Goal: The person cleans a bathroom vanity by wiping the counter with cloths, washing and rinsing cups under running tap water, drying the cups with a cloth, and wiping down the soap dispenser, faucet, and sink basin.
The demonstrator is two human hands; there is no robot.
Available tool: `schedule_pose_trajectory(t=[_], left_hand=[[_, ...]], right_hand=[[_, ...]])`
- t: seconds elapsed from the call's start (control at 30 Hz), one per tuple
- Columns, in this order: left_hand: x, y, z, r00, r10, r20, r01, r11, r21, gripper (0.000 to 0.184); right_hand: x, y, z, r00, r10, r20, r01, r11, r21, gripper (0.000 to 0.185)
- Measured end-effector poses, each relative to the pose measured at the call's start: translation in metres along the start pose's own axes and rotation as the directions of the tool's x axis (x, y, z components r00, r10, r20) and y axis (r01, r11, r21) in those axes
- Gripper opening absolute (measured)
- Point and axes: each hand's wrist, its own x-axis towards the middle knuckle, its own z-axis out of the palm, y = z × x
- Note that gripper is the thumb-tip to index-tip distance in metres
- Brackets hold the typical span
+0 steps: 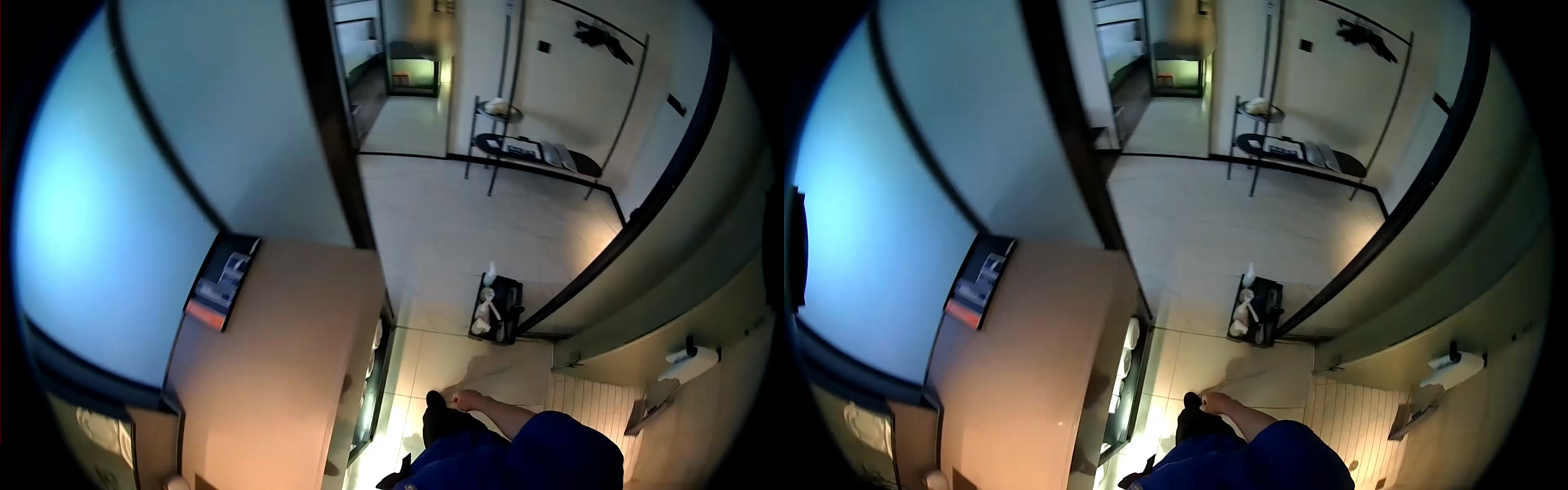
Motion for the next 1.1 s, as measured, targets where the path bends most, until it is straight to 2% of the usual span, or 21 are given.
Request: schedule_pose_trajectory(t=[0.03, 0.07, 0.1, 0.13, 0.17, 0.23, 0.3, 0.37, 0.43, 0.5, 0.57, 0.6, 0.63, 0.7, 0.73, 0.77, 0.83, 0.93, 0.97, 1.03, 1.1], left_hand=[[0.028, 0.031, 0.006, 0.994, 0.105, 0.006, -0.105, 0.994, 0.030, 0.030], [0.059, 0.062, 0.012, 0.969, 0.246, 0.012, -0.247, 0.968, 0.051, 0.030], [0.090, 0.093, 0.021, 0.913, 0.408, -0.004, -0.407, 0.911, 0.062, 0.029], [0.122, 0.131, 0.028, 0.940, 0.319, 0.120, -0.329, 0.941, 0.080, 0.033], [0.157, 0.189, 0.035, 0.946, 0.219, 0.238, -0.250, 0.962, 0.112, 0.039], [0.182, 0.317, 0.056, 0.911, 0.278, 0.305, -0.287, 0.958, -0.016, 0.039], [0.220, 0.402, 0.080, 0.864, 0.327, 0.383, -0.350, 0.937, -0.011, 0.034], [0.260, 0.471, 0.108, 0.805, 0.349, 0.480, -0.429, 0.901, 0.065, 0.036], [0.289, 0.535, 0.141, 0.787, 0.322, 0.526, -0.438, 0.893, 0.108, 0.038], [0.334, 0.572, 0.175, 0.711, 0.334, 0.620, -0.467, 0.882, 0.061, 0.040], [0.386, 0.606, 0.209, 0.646, 0.307, 0.699, -0.521, 0.847, 0.109, 0.041], [0.402, 0.635, 0.226, 0.614, 0.342, 0.711, -0.555, 0.828, 0.081, 0.042], [0.417, 0.663, 0.241, 0.630, 0.285, 0.723, -0.540, 0.829, 0.144, 0.041], [0.445, 0.720, 0.273, 0.551, 0.342, 0.761, -0.670, 0.725, 0.160, 0.040], [0.458, 0.745, 0.290, 0.503, 0.415, 0.759, -0.718, 0.690, 0.099, 0.039], [0.457, 0.780, 0.303, 0.475, 0.459, 0.751, -0.763, 0.640, 0.092, 0.036], [0.463, 0.836, 0.335, 0.434, 0.464, 0.772, -0.744, 0.668, 0.017, 0.033], [0.474, 0.891, 0.390, 0.324, 0.428, 0.844, -0.770, 0.637, -0.028, 0.031], [0.479, 0.905, 0.408, 0.295, 0.421, 0.858, -0.779, 0.626, -0.040, 0.031], [0.493, 0.925, 0.442, 0.160, 0.341, 0.926, -0.860, 0.509, -0.039, 0.033], [0.537, 0.937, 0.485, 0.113, 0.277, 0.954, -0.891, 0.453, -0.026, 0.036]], right_hand=[[0.005, 0.011, -0.028, 0.995, 0.098, 0.034, -0.099, 0.995, 0.022, 0.032], [0.004, 0.025, -0.054, 0.993, 0.116, 0.020, -0.117, 0.992, 0.055, 0.032], [-0.002, 0.040, -0.075, 0.986, 0.115, -0.121, -0.097, 0.984, 0.148, 0.032], [-0.007, 0.054, -0.097, 0.958, 0.120, -0.259, -0.061, 0.972, 0.227, 0.032], [-0.008, 0.070, -0.120, 0.954, 0.140, -0.264, -0.073, 0.966, 0.248, 0.032], [-0.008, 0.098, -0.151, 0.878, 0.242, -0.413, -0.062, 0.913, 0.403, 0.037], [-0.015, 0.120, -0.175, 0.843, 0.346, -0.412, -0.100, 0.854, 0.511, 0.038], [-0.020, 0.141, -0.192, 0.787, 0.467, -0.404, -0.146, 0.776, 0.614, 0.039], [-0.020, 0.168, -0.202, 0.749, 0.537, -0.389, -0.133, 0.696, 0.705, 0.041], [-0.019, 0.193, -0.211, 0.687, 0.624, -0.373, -0.154, 0.627, 0.764, 0.041], [-0.012, 0.224, -0.215, 0.613, 0.648, -0.453, -0.236, 0.696, 0.678, 0.034], [-0.012, 0.231, -0.226, 0.554, 0.708, -0.437, -0.222, 0.632, 0.743, 0.035], [-0.009, 0.236, -0.239, 0.519, 0.735, -0.436, -0.224, 0.610, 0.760, 0.035], [-0.015, 0.235, -0.267, 0.439, 0.818, -0.372, -0.064, 0.442, 0.895, 0.035], [-0.017, 0.232, -0.281, 0.421, 0.831, -0.364, 0.002, 0.400, 0.917, 0.034], [-0.016, 0.230, -0.292, 0.403, 0.849, -0.342, 0.010, 0.369, 0.929, 0.034], [-0.009, 0.231, -0.311, 0.387, 0.856, -0.343, -0.041, 0.387, 0.921, 0.033], [0.003, 0.231, -0.327, 0.332, 0.897, -0.291, 0.039, 0.295, 0.955, 0.033], [0.010, 0.237, -0.329, 0.320, 0.915, -0.246, 0.102, 0.225, 0.969, 0.031], [0.014, 0.247, -0.351, 0.324, 0.932, -0.162, 0.164, 0.113, 0.980, 0.029], [0.010, 0.273, -0.393, 0.262, 0.954, -0.147, 0.203, 0.094, 0.975, 0.029]])
